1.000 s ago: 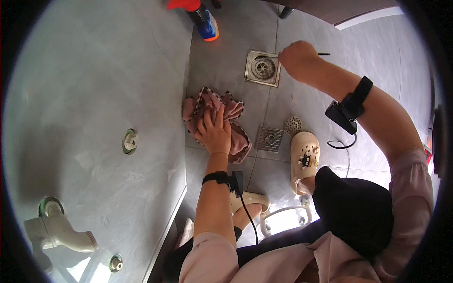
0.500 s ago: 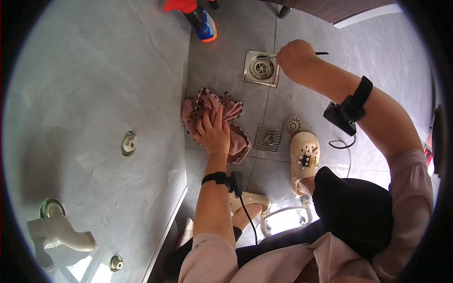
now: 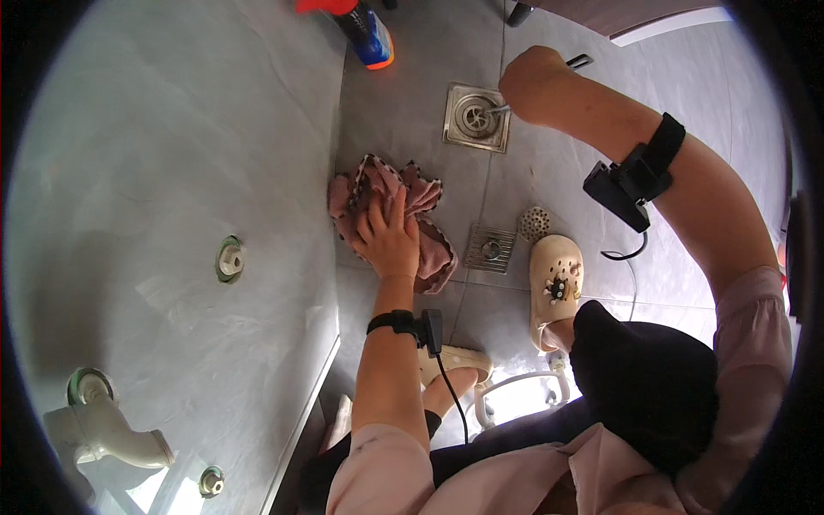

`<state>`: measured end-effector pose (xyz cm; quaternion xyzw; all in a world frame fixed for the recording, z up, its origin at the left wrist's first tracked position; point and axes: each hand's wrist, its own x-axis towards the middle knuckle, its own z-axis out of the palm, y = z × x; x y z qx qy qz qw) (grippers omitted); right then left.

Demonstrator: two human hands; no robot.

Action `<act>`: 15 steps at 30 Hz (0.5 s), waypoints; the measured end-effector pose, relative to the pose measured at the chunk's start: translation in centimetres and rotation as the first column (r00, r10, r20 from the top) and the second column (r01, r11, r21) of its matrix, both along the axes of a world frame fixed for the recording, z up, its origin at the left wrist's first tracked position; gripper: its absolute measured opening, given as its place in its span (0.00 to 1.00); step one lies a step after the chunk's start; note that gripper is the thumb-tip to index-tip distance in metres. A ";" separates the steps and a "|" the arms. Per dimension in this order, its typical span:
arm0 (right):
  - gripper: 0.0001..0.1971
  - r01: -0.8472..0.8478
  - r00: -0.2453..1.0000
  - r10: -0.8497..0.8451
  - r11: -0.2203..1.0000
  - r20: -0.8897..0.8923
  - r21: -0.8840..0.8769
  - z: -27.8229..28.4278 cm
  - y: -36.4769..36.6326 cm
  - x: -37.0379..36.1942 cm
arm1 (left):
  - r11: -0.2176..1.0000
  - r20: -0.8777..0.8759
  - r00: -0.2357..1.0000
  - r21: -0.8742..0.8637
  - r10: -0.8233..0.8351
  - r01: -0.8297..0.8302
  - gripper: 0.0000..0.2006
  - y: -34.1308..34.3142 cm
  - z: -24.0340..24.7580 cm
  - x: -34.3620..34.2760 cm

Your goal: The person is cleaning a floor drain using a cloth and a brush.

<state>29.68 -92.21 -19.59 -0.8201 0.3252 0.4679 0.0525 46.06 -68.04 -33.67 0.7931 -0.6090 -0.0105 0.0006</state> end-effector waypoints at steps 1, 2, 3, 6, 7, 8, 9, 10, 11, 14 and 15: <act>0.09 -0.002 1.000 0.002 1.000 0.003 -0.001 -0.1 0.6 0.0 | 1.000 0.015 1.000 0.006 0.013 -0.013 0.23 0.1 -0.1 0.3; 0.09 -0.014 1.000 0.013 1.000 0.022 0.019 -0.8 1.1 -0.3 | 1.000 0.025 0.999 0.007 0.023 -0.023 0.23 -0.2 -0.2 0.3; 0.09 -0.026 0.999 0.024 0.999 0.042 0.038 -1.5 1.5 -0.5 | 1.000 0.021 1.000 0.002 0.022 -0.022 0.23 -0.3 -0.2 0.1; 0.09 0.057 0.996 -0.062 0.996 0.058 0.075 -1.0 0.4 -0.9 | 1.000 0.019 1.000 0.010 0.003 -0.004 0.23 -0.3 -0.3 -0.2; 0.09 0.129 0.989 -0.135 0.986 0.053 0.106 -0.3 -0.2 -1.0 | 1.000 0.042 0.999 -0.026 0.003 -0.002 0.23 -0.3 -0.5 0.0; 0.09 0.153 0.983 -0.160 0.985 0.090 0.081 0.1 -0.3 -1.3 | 0.998 0.065 0.998 -0.062 0.004 0.000 0.23 -0.3 -0.5 0.1; 0.09 0.152 0.983 -0.159 0.985 0.089 0.082 -0.7 0.2 -1.7 | 0.998 0.065 0.998 -0.061 0.005 -0.001 0.23 0.0 -0.5 0.2; 0.09 0.169 0.975 -0.178 0.983 0.135 0.069 -1.2 1.1 -1.8 | 1.000 0.057 0.998 -0.030 0.004 -0.002 0.23 0.0 -0.4 0.2; 0.09 0.187 0.964 -0.195 0.981 0.181 0.057 -1.6 1.6 -1.9 | 1.000 0.051 0.999 0.001 0.004 -0.004 0.23 0.0 -0.4 0.2; 0.10 0.286 0.936 -0.316 0.940 0.158 0.188 -2.0 -0.4 -3.7 | 0.995 -0.040 0.999 0.096 0.036 -0.032 0.25 -0.2 -0.3 -0.1; 0.10 0.345 0.897 -0.401 0.898 0.184 0.274 -2.3 -1.4 -4.4 | 0.995 -0.041 0.999 0.093 0.034 -0.030 0.25 -0.3 -0.2 -0.1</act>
